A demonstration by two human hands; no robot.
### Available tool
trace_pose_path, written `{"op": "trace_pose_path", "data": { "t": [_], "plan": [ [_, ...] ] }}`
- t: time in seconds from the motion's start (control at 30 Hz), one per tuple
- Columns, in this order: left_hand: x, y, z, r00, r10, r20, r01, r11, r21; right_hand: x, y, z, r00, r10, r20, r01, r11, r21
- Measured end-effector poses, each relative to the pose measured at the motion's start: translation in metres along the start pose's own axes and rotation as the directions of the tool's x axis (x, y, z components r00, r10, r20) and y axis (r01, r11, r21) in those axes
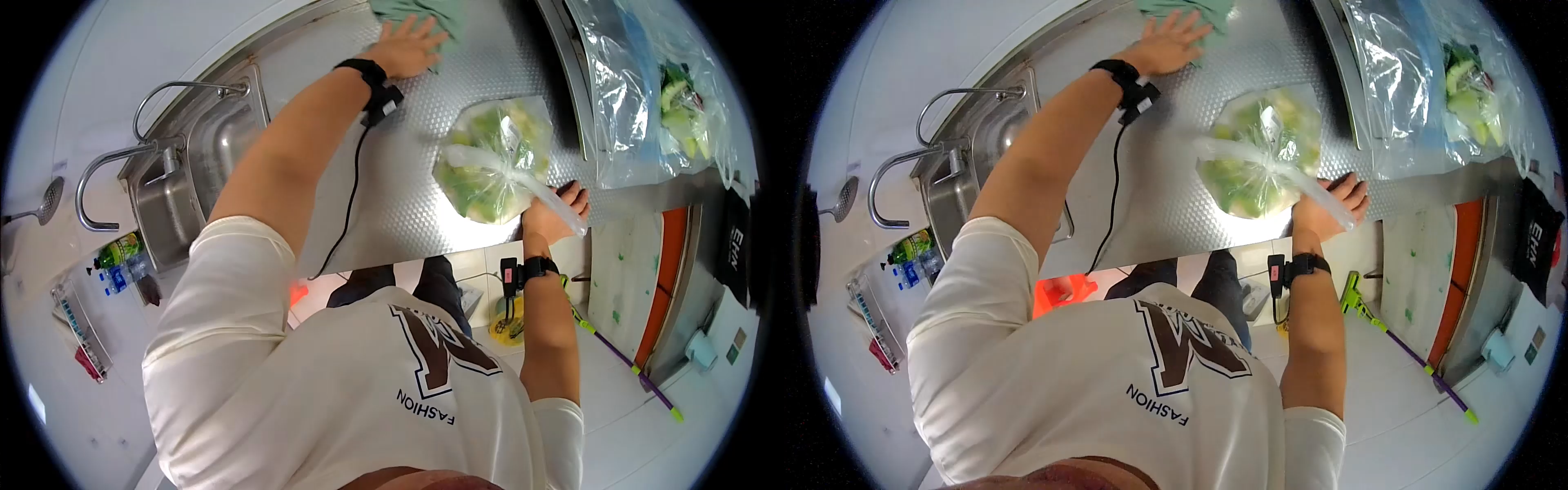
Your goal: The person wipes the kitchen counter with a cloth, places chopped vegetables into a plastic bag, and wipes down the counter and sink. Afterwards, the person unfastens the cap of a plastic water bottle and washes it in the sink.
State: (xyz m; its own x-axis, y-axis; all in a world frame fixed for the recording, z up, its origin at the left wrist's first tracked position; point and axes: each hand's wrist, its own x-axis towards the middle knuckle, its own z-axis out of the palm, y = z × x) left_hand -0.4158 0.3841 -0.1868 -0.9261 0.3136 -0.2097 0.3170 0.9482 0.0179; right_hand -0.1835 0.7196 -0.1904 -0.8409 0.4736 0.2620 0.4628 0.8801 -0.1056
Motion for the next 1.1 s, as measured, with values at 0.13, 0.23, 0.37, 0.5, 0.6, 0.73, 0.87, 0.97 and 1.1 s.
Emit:
{"op": "trace_pose_path", "data": {
  "t": [0.13, 0.23, 0.37, 0.5, 0.6, 0.73, 0.87, 0.97, 1.1],
  "plan": [
    [-0.019, -0.027, 0.007, 0.994, 0.039, -0.099, -0.046, 0.997, -0.062, -0.002, -0.001, -0.002, 1.000, 0.009, 0.000, -0.009, 1.000, 0.024],
    [-0.047, -0.117, 0.035, 0.972, -0.185, -0.144, 0.160, 0.972, -0.171, -0.001, 0.002, 0.002, 1.000, 0.010, 0.004, -0.010, 1.000, 0.015],
    [-0.093, -0.179, 0.041, 0.825, -0.563, -0.053, 0.553, 0.823, -0.132, 0.000, 0.003, 0.006, 0.998, -0.033, -0.061, 0.034, 0.999, 0.009],
    [-0.078, -0.151, 0.055, 0.650, -0.750, -0.120, 0.743, 0.661, -0.109, -0.001, 0.003, 0.005, 0.998, -0.036, -0.053, 0.036, 0.999, 0.004],
    [-0.099, -0.069, 0.036, 0.929, -0.330, -0.170, 0.350, 0.930, 0.111, 0.000, 0.000, 0.001, 1.000, -0.004, -0.030, 0.005, 1.000, 0.024],
    [-0.171, 0.038, 0.022, 0.979, -0.043, -0.197, 0.032, 0.998, -0.056, 0.000, -0.003, 0.001, 1.000, 0.023, -0.020, -0.022, 0.999, 0.047],
    [-0.277, 0.096, 0.019, 0.966, 0.191, -0.177, -0.212, 0.972, -0.107, 0.000, -0.002, 0.000, 0.998, 0.050, 0.026, -0.052, 0.998, 0.042],
    [-0.343, 0.088, 0.013, 0.953, 0.303, -0.017, -0.300, 0.931, -0.207, 0.000, -0.003, -0.006, 0.998, 0.058, 0.039, -0.060, 0.996, 0.064],
    [-0.366, 0.037, 0.015, 0.997, -0.072, -0.021, 0.067, 0.985, -0.161, -0.001, 0.000, 0.001, 0.999, 0.048, -0.002, -0.048, 0.997, 0.066]
  ]
}}
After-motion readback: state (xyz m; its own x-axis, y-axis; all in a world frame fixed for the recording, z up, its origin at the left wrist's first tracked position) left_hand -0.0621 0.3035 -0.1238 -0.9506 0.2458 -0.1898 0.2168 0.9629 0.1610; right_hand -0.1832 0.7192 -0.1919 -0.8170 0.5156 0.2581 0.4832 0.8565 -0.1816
